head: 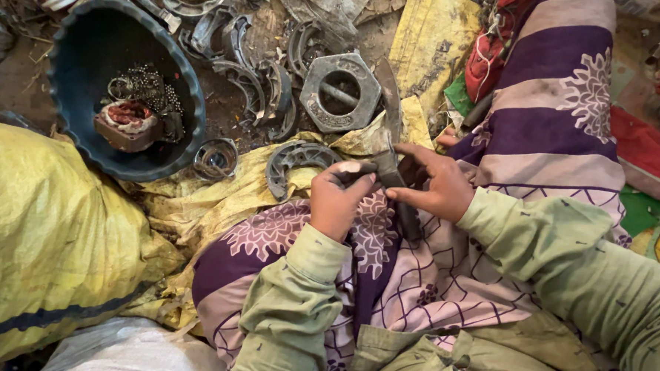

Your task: The person sits on the floor and uses a hammer and a metal rod to strike and shape curved metal pieces. They repeatedly pick up the parts, position them on a metal base, and hit them with the hammer to adjust their form.

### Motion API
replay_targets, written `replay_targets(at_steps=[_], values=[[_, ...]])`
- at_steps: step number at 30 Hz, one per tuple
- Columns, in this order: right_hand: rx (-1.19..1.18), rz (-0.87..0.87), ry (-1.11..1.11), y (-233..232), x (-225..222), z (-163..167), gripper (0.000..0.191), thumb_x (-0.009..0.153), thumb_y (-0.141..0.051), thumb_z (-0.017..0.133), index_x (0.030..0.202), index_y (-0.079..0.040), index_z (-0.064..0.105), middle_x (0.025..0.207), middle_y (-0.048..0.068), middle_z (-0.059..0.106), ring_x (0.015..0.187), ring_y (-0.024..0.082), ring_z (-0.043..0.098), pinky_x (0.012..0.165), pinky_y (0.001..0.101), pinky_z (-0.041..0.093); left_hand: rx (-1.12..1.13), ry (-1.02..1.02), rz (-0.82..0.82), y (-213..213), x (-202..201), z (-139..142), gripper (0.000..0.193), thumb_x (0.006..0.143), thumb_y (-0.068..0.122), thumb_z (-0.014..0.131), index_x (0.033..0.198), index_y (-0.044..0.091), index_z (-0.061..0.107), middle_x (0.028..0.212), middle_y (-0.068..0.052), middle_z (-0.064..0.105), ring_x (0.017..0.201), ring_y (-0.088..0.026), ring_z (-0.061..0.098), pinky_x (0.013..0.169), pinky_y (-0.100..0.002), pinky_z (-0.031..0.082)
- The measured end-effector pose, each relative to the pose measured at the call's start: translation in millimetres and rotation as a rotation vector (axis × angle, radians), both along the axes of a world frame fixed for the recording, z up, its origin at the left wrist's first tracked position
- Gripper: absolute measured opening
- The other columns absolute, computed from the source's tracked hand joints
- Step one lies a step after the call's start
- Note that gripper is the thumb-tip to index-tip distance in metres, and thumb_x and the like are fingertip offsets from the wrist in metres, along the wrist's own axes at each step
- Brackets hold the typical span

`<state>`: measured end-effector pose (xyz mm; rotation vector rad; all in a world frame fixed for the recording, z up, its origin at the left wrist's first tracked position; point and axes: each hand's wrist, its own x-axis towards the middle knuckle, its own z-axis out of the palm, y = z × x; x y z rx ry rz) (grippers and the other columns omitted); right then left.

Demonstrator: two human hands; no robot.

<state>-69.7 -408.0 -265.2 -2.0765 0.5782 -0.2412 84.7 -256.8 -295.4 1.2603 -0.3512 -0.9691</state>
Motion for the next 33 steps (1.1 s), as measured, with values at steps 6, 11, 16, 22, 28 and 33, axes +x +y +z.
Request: replay_targets(at_steps=[6, 11, 16, 22, 28, 33], values=[[0.117, 0.05, -0.072, -3, 0, 0, 0.078, 0.079, -0.035, 0.086, 0.142, 0.0, 0.054, 0.114, 0.014, 0.073, 0.096, 0.018, 0.071, 0.083, 0.0317, 0.056, -0.022, 0.044, 0.001, 1, 1, 8, 0.02, 0.089, -0.002, 0.074, 0.108, -0.008, 0.071, 0.1, -0.009, 0.074, 0.086, -0.013, 0.071, 0.079, -0.027, 0.059], [-0.006, 0.019, -0.025, -1, -1, 0, 0.079, 0.075, -0.035, 0.088, 0.14, -0.001, 0.057, 0.109, 0.014, 0.074, 0.092, 0.019, 0.072, 0.084, 0.0328, 0.056, 0.021, 0.032, -0.037, -2, 0, 12, 0.033, 0.084, 0.003, 0.08, 0.115, -0.003, 0.068, 0.101, -0.007, 0.075, 0.089, -0.01, 0.071, 0.08, -0.024, 0.059], [-0.15, 0.057, -0.13, 1, 0, -2, 0.078, 0.077, -0.034, 0.088, 0.139, 0.001, 0.057, 0.119, 0.021, 0.071, 0.103, 0.028, 0.072, 0.089, 0.0361, 0.055, 0.066, -0.007, -0.05, -2, -1, 7, 0.038, 0.084, 0.005, 0.082, 0.118, -0.006, 0.07, 0.101, -0.009, 0.077, 0.087, -0.011, 0.071, 0.078, -0.024, 0.058], [-0.148, 0.04, -0.057, 1, -1, -2, 0.079, 0.076, -0.034, 0.087, 0.14, 0.0, 0.056, 0.118, 0.021, 0.07, 0.102, 0.031, 0.072, 0.089, 0.0381, 0.056, 0.035, -0.001, -0.029, -1, 0, 5, 0.037, 0.084, 0.005, 0.079, 0.118, -0.007, 0.069, 0.102, -0.008, 0.076, 0.087, -0.011, 0.072, 0.079, -0.024, 0.059], [-0.247, 0.09, -0.136, 1, -2, -1, 0.078, 0.078, -0.031, 0.088, 0.141, 0.0, 0.055, 0.118, 0.021, 0.069, 0.104, 0.032, 0.07, 0.09, 0.039, 0.055, 0.095, -0.068, -0.066, -1, -2, 8, 0.033, 0.086, 0.004, 0.079, 0.116, -0.007, 0.072, 0.1, -0.008, 0.076, 0.084, -0.009, 0.069, 0.076, -0.023, 0.057], [-0.154, 0.068, -0.068, 2, 0, 3, 0.08, 0.075, -0.031, 0.089, 0.141, 0.0, 0.056, 0.109, 0.018, 0.07, 0.092, 0.027, 0.07, 0.081, 0.036, 0.056, 0.053, -0.094, -0.043, -2, -3, 6, 0.031, 0.088, 0.004, 0.074, 0.117, -0.006, 0.07, 0.1, -0.007, 0.076, 0.085, -0.009, 0.07, 0.077, -0.023, 0.058]])
